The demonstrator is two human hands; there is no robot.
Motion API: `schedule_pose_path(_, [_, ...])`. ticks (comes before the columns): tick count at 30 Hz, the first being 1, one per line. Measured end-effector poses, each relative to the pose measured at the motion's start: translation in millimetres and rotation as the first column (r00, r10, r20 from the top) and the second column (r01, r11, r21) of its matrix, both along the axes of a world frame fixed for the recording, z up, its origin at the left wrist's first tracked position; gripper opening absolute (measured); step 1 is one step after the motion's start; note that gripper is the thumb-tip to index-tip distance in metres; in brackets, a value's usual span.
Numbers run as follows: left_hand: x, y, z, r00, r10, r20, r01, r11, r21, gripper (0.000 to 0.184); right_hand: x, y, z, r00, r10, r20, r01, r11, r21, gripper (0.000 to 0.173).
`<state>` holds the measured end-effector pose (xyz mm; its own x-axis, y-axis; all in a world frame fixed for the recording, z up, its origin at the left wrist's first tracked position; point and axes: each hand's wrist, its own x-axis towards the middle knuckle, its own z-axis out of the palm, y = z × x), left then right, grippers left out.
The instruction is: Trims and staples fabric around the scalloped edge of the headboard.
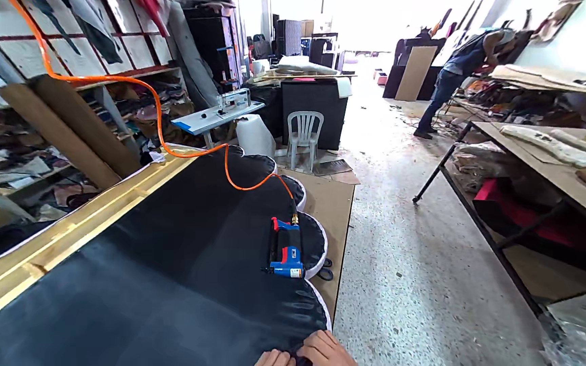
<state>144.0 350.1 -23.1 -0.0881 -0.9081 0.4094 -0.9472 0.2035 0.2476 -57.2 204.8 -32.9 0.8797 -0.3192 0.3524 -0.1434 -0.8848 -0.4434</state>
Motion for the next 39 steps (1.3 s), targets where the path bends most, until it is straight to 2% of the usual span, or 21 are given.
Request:
schedule_pose_path(4, [0.4,7.3,12.5,0.999,0.0,-0.034,0.001,1.0,0.012,0.03,0.3,-3.5,21.9,1.0,0.001,0.027,-0.001,1.0,0.026,0.021])
schedule_pose_path(8, [-4.2,33.4,30.6,0.997,-0.055,-0.046,0.063,0.979,0.194,0.032,-13.2,4.8,46.2,1.0,0.016,0.026,-0.021,0.98,0.197,0.016])
schedule_pose_path(11, [-9.5,35.5,32.1,1.0,-0.01,-0.021,0.014,0.983,0.185,0.039,-18.0,1.6,52.8,0.997,-0.07,0.037,0.057,0.958,0.281,0.013])
schedule_pose_path(14, [-23.2,24.8,36.0,0.995,0.078,-0.06,-0.068,0.987,0.143,0.034,-21.4,1.2,51.4,0.996,-0.086,0.04,0.07,0.95,0.305,0.014])
schedule_pose_path(17, [-34.5,9.0,35.8,0.988,0.072,-0.134,-0.06,0.994,0.092,0.028,-20.3,-2.1,51.8,0.996,-0.066,0.057,0.045,0.95,0.308,0.012])
schedule_pose_path(23, [-35.8,4.2,34.0,0.983,0.103,-0.153,-0.092,0.993,0.078,0.023,-23.9,-9.5,54.4,0.986,-0.167,0.021,0.153,0.942,0.298,0.009])
schedule_pose_path(28, [-24.3,0.0,44.3,0.9,0.212,-0.381,-0.149,0.971,0.188,0.016,-20.7,-12.7,54.0,0.99,-0.14,0.02,0.127,0.943,0.308,0.008])
schedule_pose_path(32, [-23.9,-3.0,51.6,0.815,0.296,-0.499,-0.2,0.951,0.237,0.013,-14.5,-18.8,55.3,0.996,-0.084,0.002,0.079,0.953,0.292,0.008])
schedule_pose_path(34, [-26.8,-4.4,50.4,0.809,0.304,-0.503,-0.219,0.95,0.221,0.012,-14.7,-20.0,55.6,0.998,-0.069,-0.014,0.07,0.961,0.267,0.008])
schedule_pose_path(39, [-33.2,-3.0,39.4,0.935,0.163,-0.315,-0.116,0.98,0.163,0.028,-17.4,-15.0,47.2,0.999,-0.053,0.005,0.051,0.988,0.147,0.015])
